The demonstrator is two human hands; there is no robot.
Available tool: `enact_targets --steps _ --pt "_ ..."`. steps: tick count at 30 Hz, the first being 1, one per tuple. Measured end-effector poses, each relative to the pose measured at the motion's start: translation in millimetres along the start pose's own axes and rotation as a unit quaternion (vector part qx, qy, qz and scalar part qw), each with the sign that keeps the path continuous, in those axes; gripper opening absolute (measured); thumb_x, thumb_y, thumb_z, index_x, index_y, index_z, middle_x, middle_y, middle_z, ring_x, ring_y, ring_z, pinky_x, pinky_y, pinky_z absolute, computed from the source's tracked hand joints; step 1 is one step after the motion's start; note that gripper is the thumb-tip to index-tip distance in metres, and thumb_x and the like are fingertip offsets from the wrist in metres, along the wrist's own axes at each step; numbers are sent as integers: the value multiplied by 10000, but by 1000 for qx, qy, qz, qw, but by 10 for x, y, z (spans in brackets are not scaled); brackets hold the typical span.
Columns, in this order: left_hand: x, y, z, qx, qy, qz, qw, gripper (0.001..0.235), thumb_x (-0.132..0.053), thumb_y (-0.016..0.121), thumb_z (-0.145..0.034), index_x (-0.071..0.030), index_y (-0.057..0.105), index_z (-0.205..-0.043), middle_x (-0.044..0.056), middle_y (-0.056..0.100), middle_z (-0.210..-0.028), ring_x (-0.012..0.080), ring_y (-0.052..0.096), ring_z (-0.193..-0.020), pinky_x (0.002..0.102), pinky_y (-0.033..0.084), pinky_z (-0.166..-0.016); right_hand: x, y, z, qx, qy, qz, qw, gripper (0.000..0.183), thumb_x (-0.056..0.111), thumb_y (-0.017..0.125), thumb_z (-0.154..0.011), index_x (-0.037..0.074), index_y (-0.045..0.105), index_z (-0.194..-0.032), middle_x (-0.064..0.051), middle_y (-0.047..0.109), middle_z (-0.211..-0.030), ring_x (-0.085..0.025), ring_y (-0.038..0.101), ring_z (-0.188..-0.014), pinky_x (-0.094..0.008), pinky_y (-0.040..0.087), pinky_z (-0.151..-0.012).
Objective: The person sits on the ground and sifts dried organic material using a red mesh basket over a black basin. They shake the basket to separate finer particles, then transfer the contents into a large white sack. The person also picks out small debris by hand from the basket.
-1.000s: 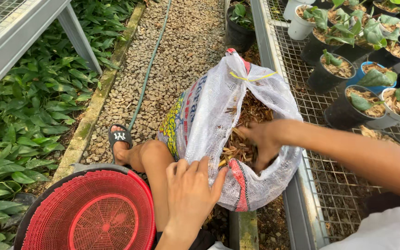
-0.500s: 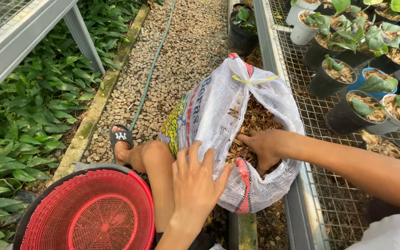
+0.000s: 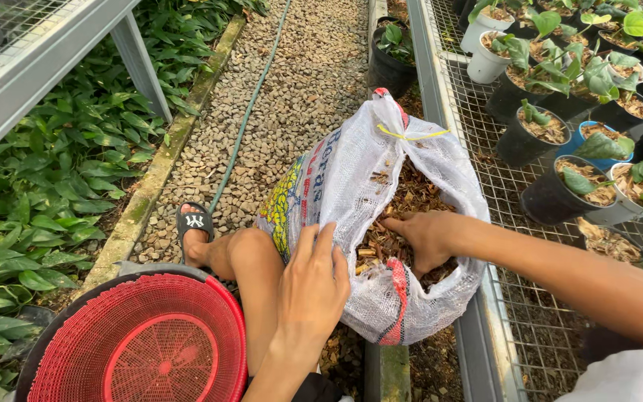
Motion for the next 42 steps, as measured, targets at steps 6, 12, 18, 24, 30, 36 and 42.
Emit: enact_targets --steps 6,12,18,24,30,36,42 --pt "-176 5 123 -75 136 -61 986 468 -226 727 -836 53 651 -1204 277 568 -1385 424 474 -1271 543 401 -1010 -100 4 -92 26 35 -6 999 1090 402 881 -636 140 370 -1563 -201 670 -1303 -341 644 -1232 -401 525 -1057" --pt "-316 111 296 64 249 -52 965 500 -401 814 -772 -3 695 -1049 192 607 -1294 408 417 -1396 692 161 -1178 -608 -139 -301 62 20 -182 981 1065 341 886 -635 119 375 -1542 -133 659 -1376 -243 665 -1234 -358 526 -1052" --pt "-320 186 219 136 159 -152 966 822 -481 873 -599 71 660 -1169 213 571 -1345 400 378 -1415 662 118 -1148 -1165 -126 -434 126 45 -389 912 994 270 784 -680 134 347 -1562 -105 746 -1256 -219 740 -1034 -341 621 -859" --pt "-236 145 226 92 120 -160 975 807 -502 844 -654 79 651 -1179 229 556 -1376 396 383 -1413 640 134 -1156 -1313 -177 -425 67 88 -364 925 905 287 784 -829 116 339 -1598 -100 699 -979 -174 481 -741 -292 398 -551" --pt "-238 182 284 33 157 -130 978 665 -483 743 -832 80 659 -1175 234 579 -1312 403 410 -1370 621 201 -1161 -1093 -350 -287 50 -2 -493 868 517 224 734 -791 144 624 -1290 23 746 -1020 -16 642 -815 -207 426 -542" --pt "-219 162 322 -5 181 -102 978 559 -436 709 -889 68 686 -1130 238 599 -1282 405 431 -1357 616 233 -1157 -887 -482 -206 22 -15 -479 877 510 246 742 -814 150 641 -1304 9 748 -1025 -53 576 -753 -208 352 -488" --pt "-224 127 333 -5 183 -33 983 450 -369 719 -909 42 696 -1089 227 622 -1232 413 454 -1366 606 272 -1154 -892 -591 -118 49 73 -463 882 647 285 724 -776 227 535 -1392 -17 770 -1033 -138 734 -766 -308 540 -518"
Point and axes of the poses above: each hand's wrist, its own z-axis away from the middle knuckle, its own y-axis out of the palm, x = y × z, the point moved 2 cm from there along -z, towards the middle knuckle
